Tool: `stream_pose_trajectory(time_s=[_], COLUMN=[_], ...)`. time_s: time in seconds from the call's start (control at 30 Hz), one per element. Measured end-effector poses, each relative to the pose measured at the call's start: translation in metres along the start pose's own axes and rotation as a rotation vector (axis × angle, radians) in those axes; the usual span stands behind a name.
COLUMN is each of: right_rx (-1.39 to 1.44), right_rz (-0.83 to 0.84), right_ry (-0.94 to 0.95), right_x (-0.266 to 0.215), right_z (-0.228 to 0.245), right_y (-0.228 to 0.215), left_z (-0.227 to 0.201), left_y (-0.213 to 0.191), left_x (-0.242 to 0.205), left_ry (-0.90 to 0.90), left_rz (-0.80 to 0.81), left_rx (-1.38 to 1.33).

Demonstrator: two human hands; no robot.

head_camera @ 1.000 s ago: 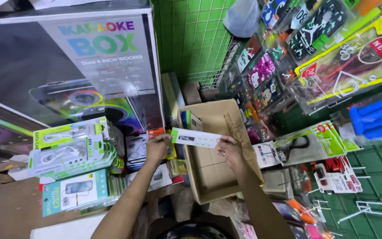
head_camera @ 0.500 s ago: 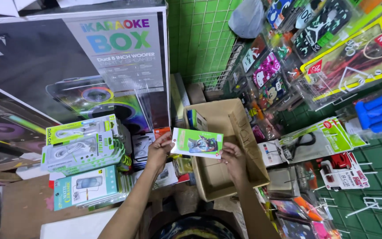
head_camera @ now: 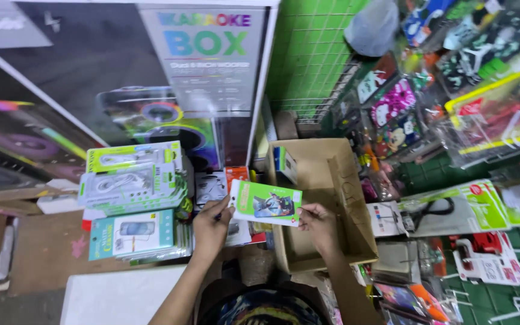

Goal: Organize and sort various packaged electronic accessories into boxes and onto shelves.

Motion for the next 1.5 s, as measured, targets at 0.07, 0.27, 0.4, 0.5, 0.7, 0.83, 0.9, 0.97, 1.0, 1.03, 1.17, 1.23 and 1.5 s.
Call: stream_pose_trajectory(time_s=[0.07,0.27,0.4,0.5,0.7,0.83,0.9,0.97,1.0,1.03,1.17,1.23,1.5], right_rx=[-0.073,-0.248,-0.144,-0.298,-0.421,-0.481,-0.495,-0.467,-0.433,-0.435,-0.487,-0.476,-0.43], right_rz=[0.051,0.321,0.554,0.574,0.615,0.57,0.531,0.532,0.528,0.534,0.503,0.494,0.394], right_ry=[0.044,0.081,0.016,-0.032,0.022,0.064,0.051,-0.009,-0.071,-0.073,-0.077,-0.072,-0.201], right_x=[-0.008,-0.05,-0.062,-0.081,-0.111,-0.113,-0.108,-0.104,-0.102,-0.103,-0.103,-0.104,-0.099], right_z=[0.007,0.019,-0.011,-0.011,-0.029,-0.041,-0.05,-0.056,-0.055,-0.051,-0.05,-0.048,-0.058], right_y=[0.025,0.133,0.208,0.258,0.311,0.32,0.321,0.319,0.32,0.321,0.317,0.314,0.294], left_z=[0.006,0.022,0.012,0.027,0.086,0.115,0.121,0.127,0.13,0.131,0.131,0.122,0.143], left_y=[-0.027,-0.122,-0.193,-0.233,-0.28,-0.284,-0.282,-0.279,-0.278,-0.277,-0.272,-0.269,-0.272], left_x=[-0.005,-0.012,-0.005,-0.004,-0.005,0.001,0.003,0.0,0.0,-0.001,-0.003,-0.002,0.003], left_ry=[-0.004,-0.058,-0.03,-0.076,-0.163,-0.099,-0.097,-0.126,-0.149,-0.149,-0.249,-0.302,-0.388], left_rz=[-0.054,-0.281,-0.443,-0.524,-0.584,-0.597,-0.593,-0.602,-0.605,-0.611,-0.604,-0.585,-0.579], left_rx=[0.024,0.101,0.203,0.23,0.277,0.346,0.295,0.255,0.214,0.214,0.173,0.173,0.099])
Point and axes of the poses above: each hand's wrist, its own x-axis towards the middle knuckle, its own y-axis out of the palm, z = x × y, the point moved 8 cm from there along x, towards the middle knuckle, and after that the axes turned 12 degrees about -z, right-handed, at the moved point
